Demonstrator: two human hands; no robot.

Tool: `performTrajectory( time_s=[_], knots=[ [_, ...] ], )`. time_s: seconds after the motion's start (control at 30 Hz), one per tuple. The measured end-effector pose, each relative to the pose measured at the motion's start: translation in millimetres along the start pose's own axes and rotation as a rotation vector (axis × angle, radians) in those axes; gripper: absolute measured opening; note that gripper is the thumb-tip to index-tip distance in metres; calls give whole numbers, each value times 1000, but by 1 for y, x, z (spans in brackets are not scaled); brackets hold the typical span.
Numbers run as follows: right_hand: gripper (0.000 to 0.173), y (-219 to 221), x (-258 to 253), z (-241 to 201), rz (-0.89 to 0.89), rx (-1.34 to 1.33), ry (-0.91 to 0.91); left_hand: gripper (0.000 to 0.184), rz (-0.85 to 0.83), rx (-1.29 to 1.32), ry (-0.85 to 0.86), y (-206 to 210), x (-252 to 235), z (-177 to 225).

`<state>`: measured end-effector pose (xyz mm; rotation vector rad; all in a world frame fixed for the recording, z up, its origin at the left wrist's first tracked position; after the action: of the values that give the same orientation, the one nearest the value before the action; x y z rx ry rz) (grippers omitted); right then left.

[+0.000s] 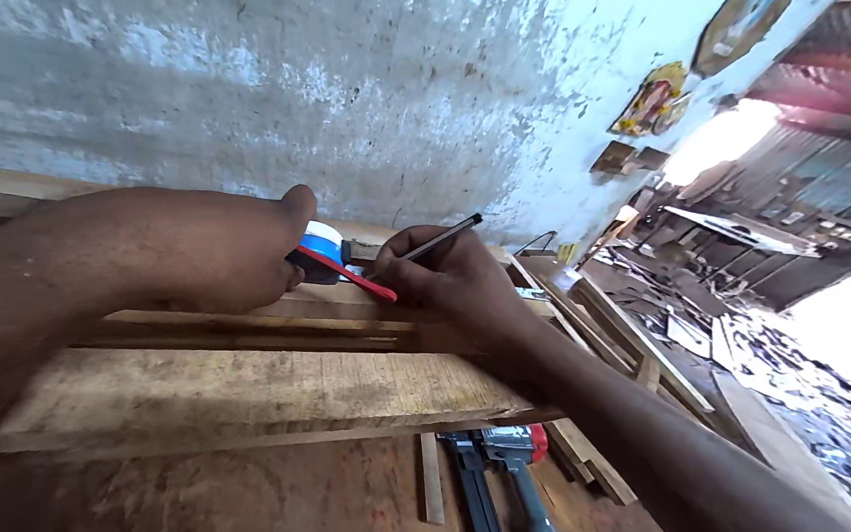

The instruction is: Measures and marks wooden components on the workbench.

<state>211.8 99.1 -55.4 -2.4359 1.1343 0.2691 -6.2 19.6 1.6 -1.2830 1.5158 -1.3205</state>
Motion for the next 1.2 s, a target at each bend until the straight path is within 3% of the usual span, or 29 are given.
performTrajectory(
  time_s=[0.37, 0.57, 0.67, 0.8, 1.2],
  knots=[
    [10, 2, 0, 0, 10, -32, 14, 29, 21, 75, -14, -3, -2, -6],
    [10, 3, -2, 0, 29, 2, 21, 38, 85, -18, 14, 7, 3, -12],
    [10, 2, -2, 1, 24, 5, 25, 43, 5, 2, -56, 5, 3, -5],
    [11, 1, -2, 1, 17, -5, 30, 38, 83, 35, 93, 8, 0, -15],
    [12, 2, -2, 0, 13, 5, 15, 36, 60, 76, 75, 2, 1, -16]
  ],
)
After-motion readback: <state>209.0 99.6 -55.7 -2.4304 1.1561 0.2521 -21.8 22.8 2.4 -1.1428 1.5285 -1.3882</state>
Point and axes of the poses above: each hand's wrist, its own x-axis away from the middle knuckle, its own y-axis out of the palm, z = x × y, the point moved 1 cm from there along -x, towards the middle knuckle, and after that the axes turned 14 degrees about -x, right-handed, at the moved point
